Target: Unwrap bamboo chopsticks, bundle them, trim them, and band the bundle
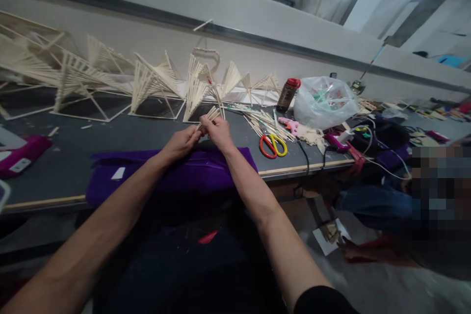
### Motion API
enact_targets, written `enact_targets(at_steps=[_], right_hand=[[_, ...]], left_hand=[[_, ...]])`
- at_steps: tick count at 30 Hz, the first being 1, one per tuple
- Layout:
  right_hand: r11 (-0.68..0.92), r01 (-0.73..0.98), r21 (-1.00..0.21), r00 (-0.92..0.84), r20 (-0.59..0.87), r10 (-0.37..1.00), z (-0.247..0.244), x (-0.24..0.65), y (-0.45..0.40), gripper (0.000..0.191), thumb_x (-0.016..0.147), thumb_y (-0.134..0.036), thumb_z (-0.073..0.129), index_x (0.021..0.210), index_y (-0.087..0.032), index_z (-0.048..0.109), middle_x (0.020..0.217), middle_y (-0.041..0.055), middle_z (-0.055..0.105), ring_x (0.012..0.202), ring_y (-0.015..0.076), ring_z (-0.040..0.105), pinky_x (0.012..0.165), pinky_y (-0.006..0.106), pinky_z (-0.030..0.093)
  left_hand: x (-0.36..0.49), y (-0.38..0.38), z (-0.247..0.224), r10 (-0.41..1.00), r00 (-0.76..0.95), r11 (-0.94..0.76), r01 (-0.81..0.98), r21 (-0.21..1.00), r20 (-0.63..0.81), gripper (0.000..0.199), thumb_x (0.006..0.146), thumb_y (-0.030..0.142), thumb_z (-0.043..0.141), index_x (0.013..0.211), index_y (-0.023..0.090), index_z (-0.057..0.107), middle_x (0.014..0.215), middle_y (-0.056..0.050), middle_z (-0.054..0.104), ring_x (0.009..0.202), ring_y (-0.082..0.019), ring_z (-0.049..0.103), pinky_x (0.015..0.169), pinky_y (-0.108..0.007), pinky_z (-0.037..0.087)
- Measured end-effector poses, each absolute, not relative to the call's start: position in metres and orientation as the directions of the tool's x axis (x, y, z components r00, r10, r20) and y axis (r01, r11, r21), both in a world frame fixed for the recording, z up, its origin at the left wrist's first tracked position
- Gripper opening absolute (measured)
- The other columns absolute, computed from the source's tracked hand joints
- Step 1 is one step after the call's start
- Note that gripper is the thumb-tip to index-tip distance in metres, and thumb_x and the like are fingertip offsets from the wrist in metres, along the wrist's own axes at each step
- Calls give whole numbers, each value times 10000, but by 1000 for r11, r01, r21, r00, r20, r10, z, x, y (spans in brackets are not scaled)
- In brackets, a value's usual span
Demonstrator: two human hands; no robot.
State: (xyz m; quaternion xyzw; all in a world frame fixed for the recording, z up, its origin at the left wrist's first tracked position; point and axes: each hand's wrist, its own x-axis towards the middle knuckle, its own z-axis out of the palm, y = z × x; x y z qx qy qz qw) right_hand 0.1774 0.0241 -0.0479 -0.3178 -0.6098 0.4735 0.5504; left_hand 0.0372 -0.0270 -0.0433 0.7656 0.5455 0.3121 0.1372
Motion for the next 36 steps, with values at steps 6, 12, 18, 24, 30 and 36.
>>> enact_targets(at_steps=[6, 12, 18, 24, 30, 36], right_hand=[[330, -24, -944, -197, 328, 924, -46, 180, 28, 369, 765, -529, 600, 777, -161, 618, 549, -54, 547, 472, 61, 494, 466, 173, 370], [345, 192, -919, -154, 319, 935, -39, 184, 23, 432, 805, -534, 573, 591, -159, 571, 468, -44, 515, 454, 62, 475, 491, 179, 353], [355, 204, -912, -186, 320, 929, -40, 183, 24, 441, 824, -537, 552, 594, -162, 574, 484, -44, 521, 464, 61, 479, 519, 182, 370], [329, 266, -906, -167, 293, 941, -32, 184, 20, 428, 839, -480, 568, 554, -162, 545, 464, -53, 501, 464, 55, 470, 540, 177, 373], [337, 236, -912, -176, 301, 937, -34, 185, 20, 417, 833, -508, 563, 597, -164, 570, 470, -54, 506, 464, 63, 474, 511, 183, 349], [327, 251, -911, -165, 292, 942, -33, 184, 19, 425, 832, -510, 567, 587, -163, 569, 468, -53, 499, 470, 63, 476, 507, 181, 336]], left_hand=[[40, -24, -43, 947, 181, -281, 869, 407, 267, 323, 894, 407, 295, 902, 200, 543, 742, -56, 611, 708, -226, 579, 649, -294, 371], [40, -23, -39, 951, 177, -268, 881, 390, 252, 321, 876, 419, 289, 847, 205, 527, 734, -54, 618, 712, -220, 589, 648, -288, 381], [38, -22, -41, 953, 184, -273, 864, 424, 240, 301, 863, 436, 289, 818, 216, 489, 757, -53, 616, 731, -216, 590, 665, -283, 374], [40, -26, -34, 963, 179, -249, 875, 415, 199, 268, 874, 408, 301, 820, 214, 478, 685, -25, 550, 639, -193, 523, 625, -265, 325], [44, -30, -28, 971, 174, -229, 877, 423, 164, 237, 889, 389, 302, 822, 216, 450, 690, -14, 524, 653, -180, 506, 626, -247, 314], [42, -27, -32, 968, 174, -236, 874, 424, 179, 230, 885, 386, 307, 801, 219, 440, 716, -20, 546, 672, -181, 518, 634, -244, 329]])
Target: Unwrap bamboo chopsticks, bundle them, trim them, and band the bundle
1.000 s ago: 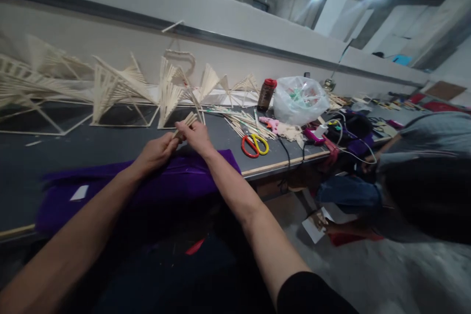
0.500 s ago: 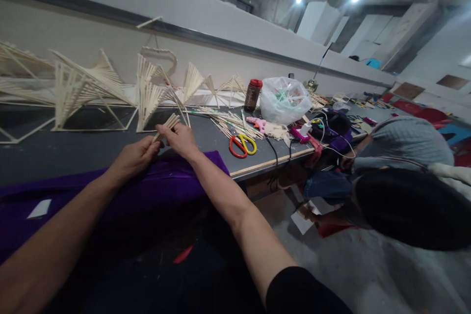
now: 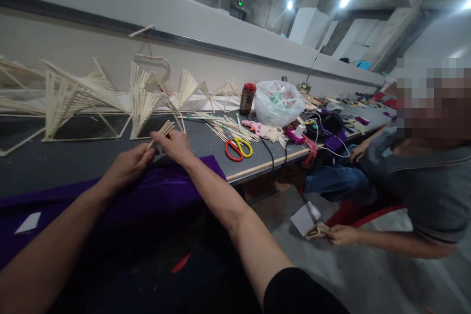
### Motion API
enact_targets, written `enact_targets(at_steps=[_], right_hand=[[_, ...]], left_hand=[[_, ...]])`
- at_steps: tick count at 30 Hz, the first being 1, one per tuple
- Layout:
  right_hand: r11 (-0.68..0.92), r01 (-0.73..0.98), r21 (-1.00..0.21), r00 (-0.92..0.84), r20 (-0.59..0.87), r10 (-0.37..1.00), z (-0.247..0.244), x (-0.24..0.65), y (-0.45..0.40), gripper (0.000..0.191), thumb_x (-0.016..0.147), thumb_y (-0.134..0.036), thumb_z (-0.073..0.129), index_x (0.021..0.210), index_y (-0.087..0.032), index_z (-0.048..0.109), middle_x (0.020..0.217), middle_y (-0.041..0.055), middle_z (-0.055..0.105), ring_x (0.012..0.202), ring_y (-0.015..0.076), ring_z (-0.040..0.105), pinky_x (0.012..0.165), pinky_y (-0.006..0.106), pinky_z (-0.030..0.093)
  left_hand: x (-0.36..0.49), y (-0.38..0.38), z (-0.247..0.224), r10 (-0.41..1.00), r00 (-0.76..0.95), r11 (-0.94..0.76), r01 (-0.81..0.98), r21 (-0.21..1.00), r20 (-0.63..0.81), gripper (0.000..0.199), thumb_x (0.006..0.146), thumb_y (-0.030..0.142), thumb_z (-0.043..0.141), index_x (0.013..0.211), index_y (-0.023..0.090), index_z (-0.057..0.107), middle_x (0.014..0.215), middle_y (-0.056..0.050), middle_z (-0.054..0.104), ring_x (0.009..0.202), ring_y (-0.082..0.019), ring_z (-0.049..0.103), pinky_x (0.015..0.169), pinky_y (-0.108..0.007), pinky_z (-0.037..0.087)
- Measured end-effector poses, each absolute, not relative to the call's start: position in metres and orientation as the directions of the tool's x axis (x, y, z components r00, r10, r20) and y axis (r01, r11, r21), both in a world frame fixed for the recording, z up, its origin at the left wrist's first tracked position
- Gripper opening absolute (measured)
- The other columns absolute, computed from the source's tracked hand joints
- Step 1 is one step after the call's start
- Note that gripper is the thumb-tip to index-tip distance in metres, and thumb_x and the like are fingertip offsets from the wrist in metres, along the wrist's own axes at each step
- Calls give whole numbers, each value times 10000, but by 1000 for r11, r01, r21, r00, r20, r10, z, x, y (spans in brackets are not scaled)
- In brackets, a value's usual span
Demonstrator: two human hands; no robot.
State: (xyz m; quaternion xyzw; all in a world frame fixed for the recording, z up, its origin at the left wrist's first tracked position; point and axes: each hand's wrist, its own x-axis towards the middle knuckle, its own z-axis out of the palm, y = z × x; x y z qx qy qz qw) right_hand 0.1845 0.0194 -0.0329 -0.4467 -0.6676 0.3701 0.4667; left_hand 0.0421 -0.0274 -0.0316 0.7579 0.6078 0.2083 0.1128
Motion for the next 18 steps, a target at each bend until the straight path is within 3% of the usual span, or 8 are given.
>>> enact_targets(at_steps=[18], right_hand=[[282, 332, -900, -157, 242, 958, -24, 186, 13, 434, 842, -486, 565, 556, -160, 564, 438, -59, 483, 452, 61, 459, 500, 181, 310]], left_hand=[[41, -25, -31, 966, 183, -241, 892, 383, 181, 236, 892, 393, 314, 769, 224, 422, 692, -18, 560, 667, -188, 541, 614, -238, 337]])
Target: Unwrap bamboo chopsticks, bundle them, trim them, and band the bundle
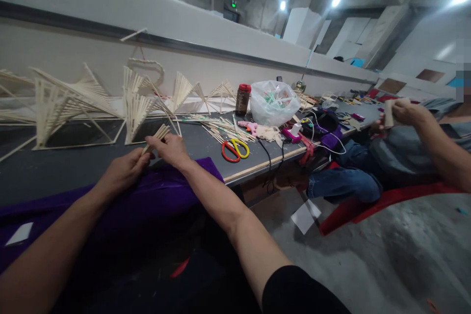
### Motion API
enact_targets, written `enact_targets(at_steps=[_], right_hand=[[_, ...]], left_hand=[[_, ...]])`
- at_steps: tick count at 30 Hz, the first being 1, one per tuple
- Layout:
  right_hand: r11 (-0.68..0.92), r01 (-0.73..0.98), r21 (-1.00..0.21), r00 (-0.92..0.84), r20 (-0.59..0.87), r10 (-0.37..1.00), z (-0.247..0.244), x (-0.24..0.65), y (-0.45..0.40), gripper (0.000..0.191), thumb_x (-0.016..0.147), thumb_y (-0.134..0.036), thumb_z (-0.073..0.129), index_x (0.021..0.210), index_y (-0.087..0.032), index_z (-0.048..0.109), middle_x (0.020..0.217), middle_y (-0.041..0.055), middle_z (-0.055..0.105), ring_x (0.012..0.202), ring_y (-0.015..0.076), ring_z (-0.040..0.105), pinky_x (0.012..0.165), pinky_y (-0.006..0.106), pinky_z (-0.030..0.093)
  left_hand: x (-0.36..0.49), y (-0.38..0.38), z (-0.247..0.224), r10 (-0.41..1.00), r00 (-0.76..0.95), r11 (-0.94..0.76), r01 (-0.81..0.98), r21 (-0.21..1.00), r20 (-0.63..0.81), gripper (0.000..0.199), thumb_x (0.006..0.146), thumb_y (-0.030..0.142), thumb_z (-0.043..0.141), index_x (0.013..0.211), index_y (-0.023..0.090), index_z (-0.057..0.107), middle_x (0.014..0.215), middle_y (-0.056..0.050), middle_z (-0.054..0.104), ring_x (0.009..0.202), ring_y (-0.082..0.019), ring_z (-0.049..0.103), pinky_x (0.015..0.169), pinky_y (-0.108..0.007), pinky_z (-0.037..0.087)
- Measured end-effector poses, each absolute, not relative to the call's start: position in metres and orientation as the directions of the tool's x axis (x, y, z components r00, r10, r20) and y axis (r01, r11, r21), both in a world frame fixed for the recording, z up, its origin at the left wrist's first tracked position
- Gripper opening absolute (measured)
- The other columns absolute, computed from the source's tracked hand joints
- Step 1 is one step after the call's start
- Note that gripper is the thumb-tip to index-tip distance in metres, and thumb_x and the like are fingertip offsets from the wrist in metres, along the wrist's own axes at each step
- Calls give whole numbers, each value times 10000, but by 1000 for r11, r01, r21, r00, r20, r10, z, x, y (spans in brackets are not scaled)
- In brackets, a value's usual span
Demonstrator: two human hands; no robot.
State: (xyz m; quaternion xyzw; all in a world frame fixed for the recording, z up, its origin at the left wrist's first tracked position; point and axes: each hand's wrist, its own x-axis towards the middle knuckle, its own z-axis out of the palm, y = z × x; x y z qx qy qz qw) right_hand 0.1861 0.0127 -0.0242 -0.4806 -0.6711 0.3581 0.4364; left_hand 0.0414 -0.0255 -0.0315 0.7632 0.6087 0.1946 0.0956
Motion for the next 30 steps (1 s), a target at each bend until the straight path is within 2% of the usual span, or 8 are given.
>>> enact_targets(at_steps=[5, 8, 12, 16, 24, 30], right_hand=[[308, 338, -889, -162, 267, 950, -24, 185, 12, 437, 858, -468, 556, 547, -161, 557, 455, -55, 489, 496, 67, 491, 531, 179, 336], [404, 369, -837, -162, 370, 915, -23, 184, 11, 389, 865, -441, 566, 594, -163, 594, 573, -34, 561, 600, 75, 547, 597, 176, 379], [550, 442, -709, -183, 529, 828, -22, 184, 9, 236, 863, -373, 598, 762, -169, 658, 835, 13, 637, 803, 98, 604, 747, 177, 422], [591, 518, -619, -205, 580, 788, -22, 183, 7, 207, 892, -351, 567, 824, -169, 638, 887, 26, 628, 852, 107, 601, 785, 181, 422], [639, 618, -458, -299, 615, 729, -25, 180, 0, 242, 918, -382, 526, 773, -188, 537, 834, 4, 562, 818, 98, 558, 737, 181, 399], [680, 603, -418, -307, 665, 681, -28, 179, 2, 199, 926, -348, 515, 810, -186, 514, 853, 14, 554, 819, 103, 548, 736, 195, 402]], left_hand=[[42, -28, -29, 968, 176, -233, 897, 376, 181, 234, 885, 387, 303, 786, 225, 441, 714, -29, 586, 693, -199, 568, 633, -248, 360], [43, -29, -29, 969, 156, -218, 904, 368, 190, 234, 885, 383, 294, 808, 228, 452, 750, -40, 613, 718, -214, 586, 649, -264, 379], [42, -28, -30, 952, 202, -278, 883, 378, 230, 251, 892, 342, 305, 984, 214, 500, 984, -68, 665, 872, -224, 609, 718, -269, 403], [41, -27, -32, 934, 199, -301, 886, 351, 297, 350, 926, 409, 279, 1089, 209, 516, 1135, -86, 644, 965, -242, 595, 747, -280, 406], [41, -30, -34, 955, 151, -219, 940, 263, 256, 444, 912, 369, 300, 1225, 151, 527, 1115, -159, 667, 953, -300, 630, 735, -312, 398], [38, -31, -35, 948, 84, -195, 916, 351, 306, 476, 879, 414, 347, 1219, 182, 585, 966, -108, 702, 839, -246, 631, 718, -277, 388]])
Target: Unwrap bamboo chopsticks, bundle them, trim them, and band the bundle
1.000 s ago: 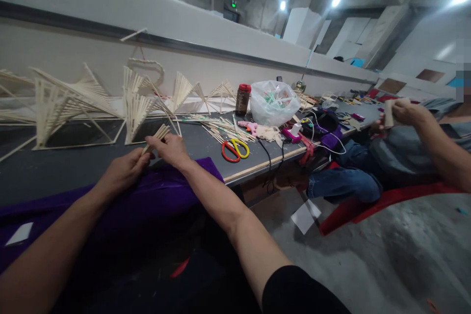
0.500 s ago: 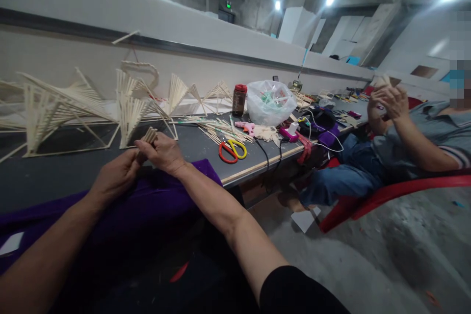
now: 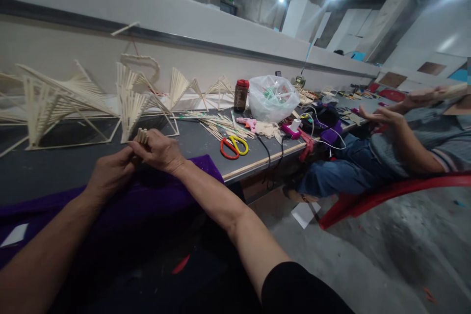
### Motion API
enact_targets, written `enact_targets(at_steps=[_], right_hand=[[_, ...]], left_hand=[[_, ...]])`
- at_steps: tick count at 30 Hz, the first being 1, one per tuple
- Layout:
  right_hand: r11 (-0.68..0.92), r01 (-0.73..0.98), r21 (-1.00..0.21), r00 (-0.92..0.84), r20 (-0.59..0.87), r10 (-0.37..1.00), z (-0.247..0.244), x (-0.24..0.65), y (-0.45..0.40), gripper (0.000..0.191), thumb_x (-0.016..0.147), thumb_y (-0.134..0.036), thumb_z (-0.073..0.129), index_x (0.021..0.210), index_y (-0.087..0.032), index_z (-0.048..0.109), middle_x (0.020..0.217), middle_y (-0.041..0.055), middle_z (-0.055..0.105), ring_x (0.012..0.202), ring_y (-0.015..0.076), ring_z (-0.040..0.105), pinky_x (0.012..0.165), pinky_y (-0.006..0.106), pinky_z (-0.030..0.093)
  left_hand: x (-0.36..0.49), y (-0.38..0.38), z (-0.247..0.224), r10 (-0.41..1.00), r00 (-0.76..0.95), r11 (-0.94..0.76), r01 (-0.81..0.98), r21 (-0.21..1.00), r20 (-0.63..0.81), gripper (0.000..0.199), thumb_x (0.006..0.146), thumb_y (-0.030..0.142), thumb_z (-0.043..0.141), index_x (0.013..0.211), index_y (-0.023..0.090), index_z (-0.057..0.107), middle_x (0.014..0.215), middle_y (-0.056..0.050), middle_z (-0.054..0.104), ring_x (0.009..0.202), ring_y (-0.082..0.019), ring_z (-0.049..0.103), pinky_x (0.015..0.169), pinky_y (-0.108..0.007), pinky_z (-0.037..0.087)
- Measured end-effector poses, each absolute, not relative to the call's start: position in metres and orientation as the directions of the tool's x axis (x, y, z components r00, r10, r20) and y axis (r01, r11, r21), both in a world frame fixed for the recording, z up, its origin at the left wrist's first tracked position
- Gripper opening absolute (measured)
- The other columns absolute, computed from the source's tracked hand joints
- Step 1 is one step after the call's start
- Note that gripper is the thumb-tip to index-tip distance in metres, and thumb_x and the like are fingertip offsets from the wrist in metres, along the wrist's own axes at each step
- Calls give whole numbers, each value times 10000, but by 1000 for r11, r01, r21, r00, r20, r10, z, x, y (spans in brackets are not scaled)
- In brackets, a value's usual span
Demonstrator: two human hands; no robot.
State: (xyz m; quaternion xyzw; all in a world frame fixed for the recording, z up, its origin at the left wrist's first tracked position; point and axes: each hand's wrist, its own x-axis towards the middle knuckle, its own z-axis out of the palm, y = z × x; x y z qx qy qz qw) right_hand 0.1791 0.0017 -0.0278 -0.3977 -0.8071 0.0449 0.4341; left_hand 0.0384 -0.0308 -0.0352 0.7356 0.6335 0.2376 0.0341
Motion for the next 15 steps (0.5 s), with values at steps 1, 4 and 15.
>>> enact_targets(at_steps=[1, 4, 15], right_hand=[[693, 587, -418, -304, 679, 668, -29, 179, 3, 192, 920, -344, 528, 815, -185, 509, 853, 14, 554, 823, 103, 546, 736, 196, 403], [730, 542, -416, -311, 708, 634, -32, 178, 7, 194, 901, -335, 567, 810, -180, 494, 837, 13, 546, 827, 106, 541, 729, 200, 406], [662, 597, -453, -282, 654, 702, -29, 180, 10, 170, 936, -314, 502, 833, -179, 497, 869, 12, 513, 864, 104, 530, 765, 196, 398]], left_hand=[[38, -30, -36, 946, 68, -193, 905, 379, 318, 480, 869, 424, 353, 1198, 182, 605, 942, -105, 701, 823, -238, 629, 714, -272, 389], [36, -27, -40, 940, 25, -185, 876, 446, 341, 490, 837, 454, 378, 1127, 172, 654, 884, -102, 695, 794, -226, 623, 707, -265, 393], [35, -20, -42, 933, 116, -285, 814, 506, 339, 483, 810, 411, 411, 1159, 152, 624, 974, -78, 699, 844, -202, 632, 751, -242, 420]])
